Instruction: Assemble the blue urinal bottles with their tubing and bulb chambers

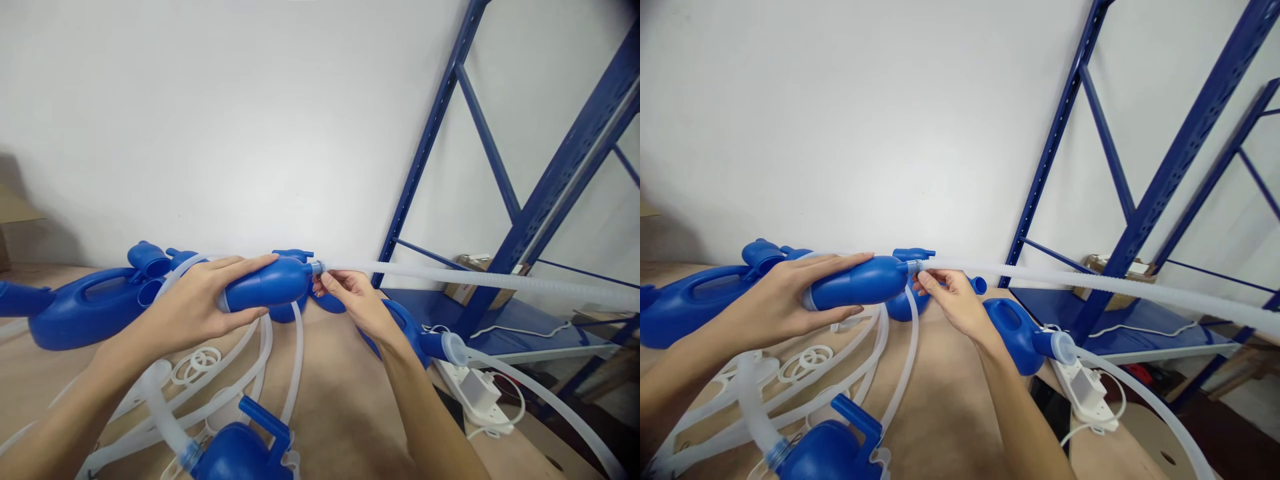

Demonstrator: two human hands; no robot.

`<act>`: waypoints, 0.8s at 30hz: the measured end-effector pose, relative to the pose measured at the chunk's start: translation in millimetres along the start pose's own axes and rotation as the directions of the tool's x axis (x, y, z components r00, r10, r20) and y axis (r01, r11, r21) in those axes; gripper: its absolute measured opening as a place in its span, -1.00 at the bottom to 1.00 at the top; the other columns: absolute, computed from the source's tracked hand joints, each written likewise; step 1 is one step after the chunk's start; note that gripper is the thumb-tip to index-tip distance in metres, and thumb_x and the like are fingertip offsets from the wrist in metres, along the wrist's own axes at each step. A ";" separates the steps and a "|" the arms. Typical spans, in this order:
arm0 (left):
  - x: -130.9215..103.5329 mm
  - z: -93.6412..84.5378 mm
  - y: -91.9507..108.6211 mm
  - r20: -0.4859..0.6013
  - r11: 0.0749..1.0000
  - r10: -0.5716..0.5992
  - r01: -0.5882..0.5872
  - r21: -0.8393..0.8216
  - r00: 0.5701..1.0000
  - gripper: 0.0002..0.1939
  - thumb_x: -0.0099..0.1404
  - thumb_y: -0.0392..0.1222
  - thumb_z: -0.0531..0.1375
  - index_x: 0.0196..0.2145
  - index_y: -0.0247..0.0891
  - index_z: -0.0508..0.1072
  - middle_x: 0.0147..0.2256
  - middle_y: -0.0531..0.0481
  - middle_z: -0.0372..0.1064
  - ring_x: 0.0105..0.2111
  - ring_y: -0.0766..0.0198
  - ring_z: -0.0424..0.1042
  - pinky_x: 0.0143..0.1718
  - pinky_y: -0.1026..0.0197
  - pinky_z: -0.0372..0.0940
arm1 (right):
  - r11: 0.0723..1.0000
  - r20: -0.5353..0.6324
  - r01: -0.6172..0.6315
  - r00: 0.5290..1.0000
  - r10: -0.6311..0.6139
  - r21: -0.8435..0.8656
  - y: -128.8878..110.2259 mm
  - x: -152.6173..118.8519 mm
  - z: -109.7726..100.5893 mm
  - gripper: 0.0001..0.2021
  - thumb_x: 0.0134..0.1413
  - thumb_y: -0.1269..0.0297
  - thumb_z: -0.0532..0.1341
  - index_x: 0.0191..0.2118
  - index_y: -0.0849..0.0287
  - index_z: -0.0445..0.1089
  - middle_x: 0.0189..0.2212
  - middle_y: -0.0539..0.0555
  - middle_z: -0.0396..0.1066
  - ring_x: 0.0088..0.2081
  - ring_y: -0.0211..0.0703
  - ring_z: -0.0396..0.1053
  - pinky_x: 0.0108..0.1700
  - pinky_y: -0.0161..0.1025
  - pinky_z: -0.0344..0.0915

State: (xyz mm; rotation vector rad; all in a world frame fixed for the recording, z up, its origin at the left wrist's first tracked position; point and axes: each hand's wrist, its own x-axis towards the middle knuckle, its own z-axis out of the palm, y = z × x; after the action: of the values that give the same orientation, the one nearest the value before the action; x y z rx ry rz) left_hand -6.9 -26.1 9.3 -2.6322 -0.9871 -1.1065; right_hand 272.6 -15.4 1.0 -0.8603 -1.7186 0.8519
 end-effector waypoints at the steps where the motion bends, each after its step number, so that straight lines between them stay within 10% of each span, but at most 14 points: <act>1: -0.4 -1.4 -0.5 0.005 1.000 0.004 -0.004 0.009 1.000 -0.32 0.36 0.21 0.23 0.36 0.00 0.30 0.08 -0.07 0.54 -0.06 -0.02 0.58 -0.08 0.05 0.47 | 1.000 0.001 -0.012 1.000 0.012 0.003 -0.7 -0.8 0.0 -0.48 0.04 -0.26 0.37 -0.27 0.18 0.60 -0.31 0.12 0.62 -0.27 -0.10 0.53 -0.10 -0.14 0.46; 8: -1.9 -4.8 -4.2 -0.015 0.999 -0.050 0.050 0.008 0.999 -0.29 0.32 0.28 0.25 0.34 0.01 0.33 0.13 -0.06 0.52 -0.01 -0.07 0.56 -0.03 0.03 0.45 | 0.999 -0.008 -0.005 1.000 0.005 -0.031 1.2 1.8 0.8 -0.45 0.10 -0.28 0.31 -0.16 0.17 0.59 -0.21 0.17 0.63 -0.22 -0.06 0.55 -0.08 -0.12 0.46; 12: -1.0 -13.8 -3.3 -0.152 0.972 -0.223 0.231 0.036 0.963 -0.27 0.28 0.29 0.27 0.29 -0.09 0.36 0.17 -0.09 0.48 0.09 -0.09 0.50 0.12 0.00 0.38 | 0.890 -0.115 -0.054 0.993 0.002 -0.454 -10.2 -6.7 -35.6 -0.54 0.25 -0.17 0.19 -0.09 0.14 0.57 -0.07 0.18 0.60 -0.05 0.03 0.53 0.03 -0.07 0.41; 18: 7.3 -29.6 5.3 -0.311 0.684 -0.716 0.717 -0.133 0.625 -0.29 0.14 0.33 0.32 0.15 -0.06 0.43 0.04 -0.07 0.52 -0.22 -0.03 0.59 -0.09 -0.03 0.43 | 0.154 -0.505 -0.573 0.798 0.328 -0.805 10.0 -30.2 -129.1 -0.45 0.25 -0.11 0.21 0.17 0.19 0.47 0.15 0.36 0.48 0.19 0.32 0.40 0.15 0.12 0.32; 21: 7.5 -34.5 -7.3 -0.248 0.553 -0.829 0.803 -0.222 0.502 -0.22 0.12 0.32 0.33 0.19 -0.10 0.36 0.10 -0.09 0.49 -0.46 0.12 0.57 -0.18 0.01 0.43 | -0.003 -0.555 -0.640 0.664 0.502 -0.768 36.4 -34.8 -157.1 -0.43 0.10 -0.06 0.36 0.15 0.16 0.49 0.07 0.34 0.54 0.08 0.26 0.51 0.04 0.01 0.39; 24: 2.3 -40.0 -30.5 -0.210 0.483 -0.862 0.873 -0.063 0.462 -0.23 0.19 0.37 0.23 0.17 -0.20 0.34 -0.13 -0.11 0.60 -0.39 0.01 0.58 -0.10 -0.02 0.37 | -0.049 -0.569 -0.644 0.636 0.521 -0.764 54.3 -35.9 -166.5 -0.45 -0.06 0.03 0.48 0.07 0.12 0.55 -0.04 0.29 0.60 -0.08 0.18 0.59 -0.05 -0.05 0.42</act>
State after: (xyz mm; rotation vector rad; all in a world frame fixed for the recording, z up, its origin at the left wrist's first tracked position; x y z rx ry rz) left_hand -48.3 -14.9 35.8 -1.7737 -2.3905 -1.4112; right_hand 449.0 5.5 -18.4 -2.6499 -1.6069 0.0513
